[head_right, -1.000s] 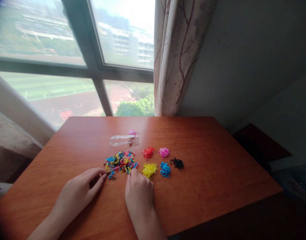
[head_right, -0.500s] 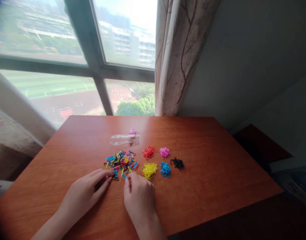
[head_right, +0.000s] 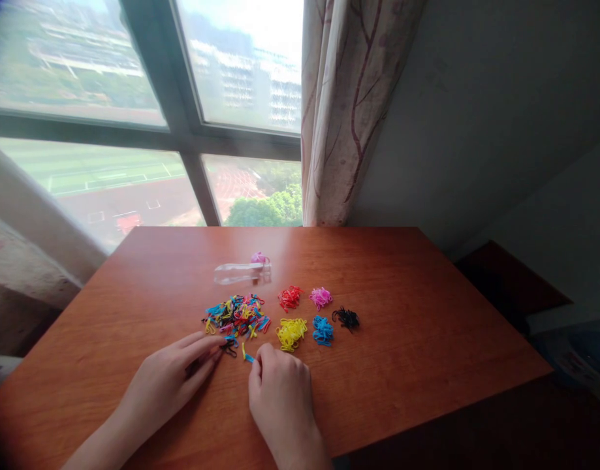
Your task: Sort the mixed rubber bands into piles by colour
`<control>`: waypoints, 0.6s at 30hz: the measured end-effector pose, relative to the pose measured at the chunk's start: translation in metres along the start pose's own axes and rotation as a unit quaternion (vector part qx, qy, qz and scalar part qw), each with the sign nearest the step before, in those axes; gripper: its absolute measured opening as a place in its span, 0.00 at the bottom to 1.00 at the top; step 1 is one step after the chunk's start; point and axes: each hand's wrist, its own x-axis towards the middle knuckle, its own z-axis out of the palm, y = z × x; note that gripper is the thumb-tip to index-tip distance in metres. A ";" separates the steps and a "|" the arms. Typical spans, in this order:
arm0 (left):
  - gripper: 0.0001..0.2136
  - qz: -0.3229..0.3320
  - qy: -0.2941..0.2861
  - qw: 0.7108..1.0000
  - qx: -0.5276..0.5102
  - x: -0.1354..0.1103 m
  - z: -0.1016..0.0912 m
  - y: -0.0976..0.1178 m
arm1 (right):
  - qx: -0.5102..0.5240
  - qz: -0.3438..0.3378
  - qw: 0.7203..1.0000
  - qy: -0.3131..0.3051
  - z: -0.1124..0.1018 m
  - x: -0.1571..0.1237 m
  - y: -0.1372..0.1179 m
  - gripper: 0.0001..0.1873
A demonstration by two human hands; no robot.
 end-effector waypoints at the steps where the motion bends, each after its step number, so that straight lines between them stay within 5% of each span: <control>1: 0.13 0.000 0.001 1.000 0.000 0.000 0.001 -0.001 | -0.002 0.000 1.000 0.002 -0.001 -0.001 0.001 0.08; 11: 0.12 -0.005 0.029 0.999 -0.016 0.000 0.001 -0.001 | 0.072 -0.013 0.997 0.032 -0.002 -0.004 0.005 0.07; 18: 0.10 -0.013 0.039 0.999 -0.027 0.000 -0.002 0.001 | 0.103 0.041 0.986 0.125 -0.015 -0.008 0.050 0.14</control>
